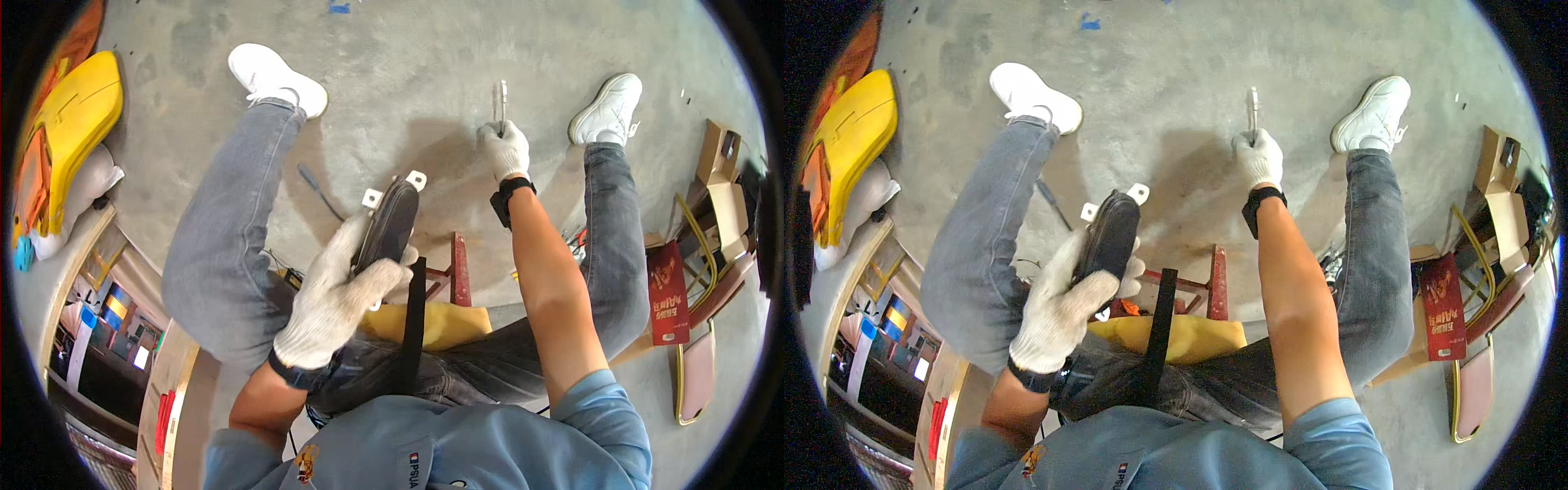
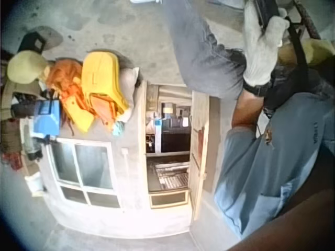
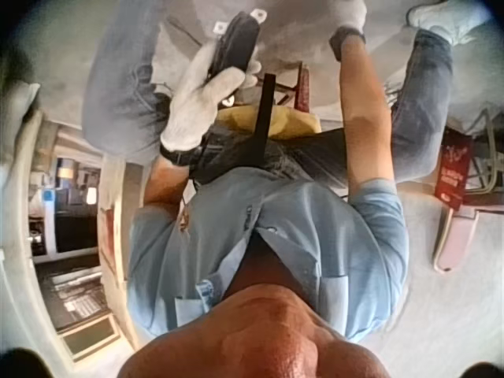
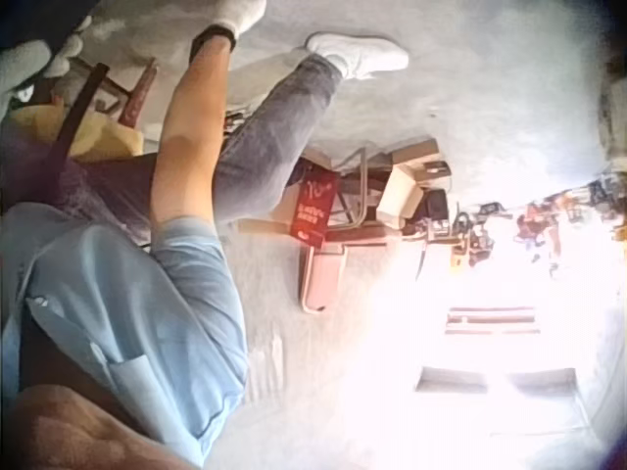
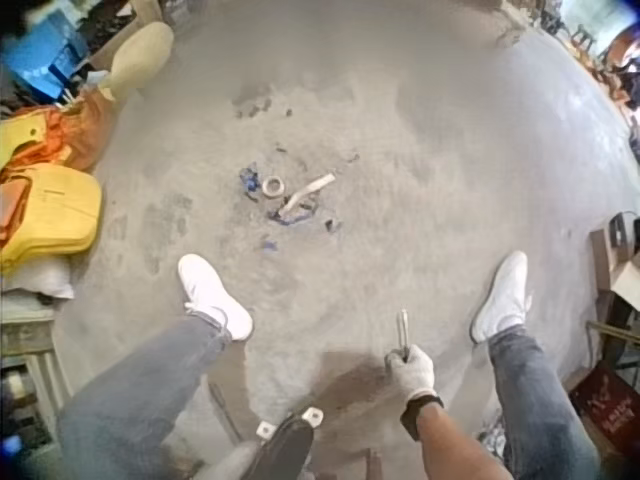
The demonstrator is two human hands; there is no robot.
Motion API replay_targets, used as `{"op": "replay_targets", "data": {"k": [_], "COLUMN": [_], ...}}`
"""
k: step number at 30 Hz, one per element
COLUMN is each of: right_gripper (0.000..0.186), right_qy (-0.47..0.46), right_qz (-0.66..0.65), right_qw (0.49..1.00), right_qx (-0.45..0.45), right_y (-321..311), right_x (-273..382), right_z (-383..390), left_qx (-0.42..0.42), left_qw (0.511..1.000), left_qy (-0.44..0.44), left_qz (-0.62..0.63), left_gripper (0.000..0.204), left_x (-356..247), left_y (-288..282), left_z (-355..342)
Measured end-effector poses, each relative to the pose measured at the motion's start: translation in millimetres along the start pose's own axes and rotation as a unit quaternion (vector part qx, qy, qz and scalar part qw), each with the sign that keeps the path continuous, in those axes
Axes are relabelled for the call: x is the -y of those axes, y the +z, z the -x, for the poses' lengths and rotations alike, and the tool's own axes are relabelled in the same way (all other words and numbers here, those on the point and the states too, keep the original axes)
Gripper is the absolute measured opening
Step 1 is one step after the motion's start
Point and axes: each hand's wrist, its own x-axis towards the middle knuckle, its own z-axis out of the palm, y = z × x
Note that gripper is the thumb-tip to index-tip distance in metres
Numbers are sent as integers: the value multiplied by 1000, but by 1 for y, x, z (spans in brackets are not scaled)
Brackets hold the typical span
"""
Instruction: The recorder uses a screwdriver to disassemble or adjust a mechanical component while seated in a workshop.
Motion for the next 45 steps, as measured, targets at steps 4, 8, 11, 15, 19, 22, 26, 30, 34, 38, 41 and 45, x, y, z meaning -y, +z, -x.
{"op": "replay_targets", "data": {"k": [4,8,11,15,19,22,26,30,34,38,41,45], "right_gripper": [18,22,21,22,24,23,22,22,20,19,19,20], "right_qy": [84,24,-85,-238,-285,-286,-296,-294,-307,-318,-325,-303], "right_qz": [-239,-316,-293,-149,-83,-53,-39,-17,16,42,65,47], "right_qw": [965,945,946,957,955,957,954,955,951,946,943,951], "right_qx": [60,80,105,76,26,2,-27,-28,-36,-39,-38,-27], "right_y": [-54,-109,-155,-170,-177,-181,-179,-181,-180,-179,-178,-181], "right_x": [63,109,156,168,167,162,153,158,157,160,161,167], "right_z": [36,84,150,213,239,249,254,260,258,258,257,262], "left_qx": [9,7,-22,-19,35,67,62,50,49,36,45,56], "left_qw": [999,992,968,943,925,909,900,888,887,864,857,862], "left_qy": [34,78,190,260,274,297,299,291,285,311,319,295], "left_qz": [-33,-101,-165,-206,-261,-284,-313,-351,-360,-395,-403,-409], "left_gripper": [51,46,43,42,37,38,42,44,46,51,54,59], "left_x": [3,8,19,31,39,44,45,39,38,40,39,35], "left_y": [-1,-4,-7,1,10,13,17,17,19,15,12,13], "left_z": [-2,-1,1,7,1,3,9,19,23,18,16,21]}}
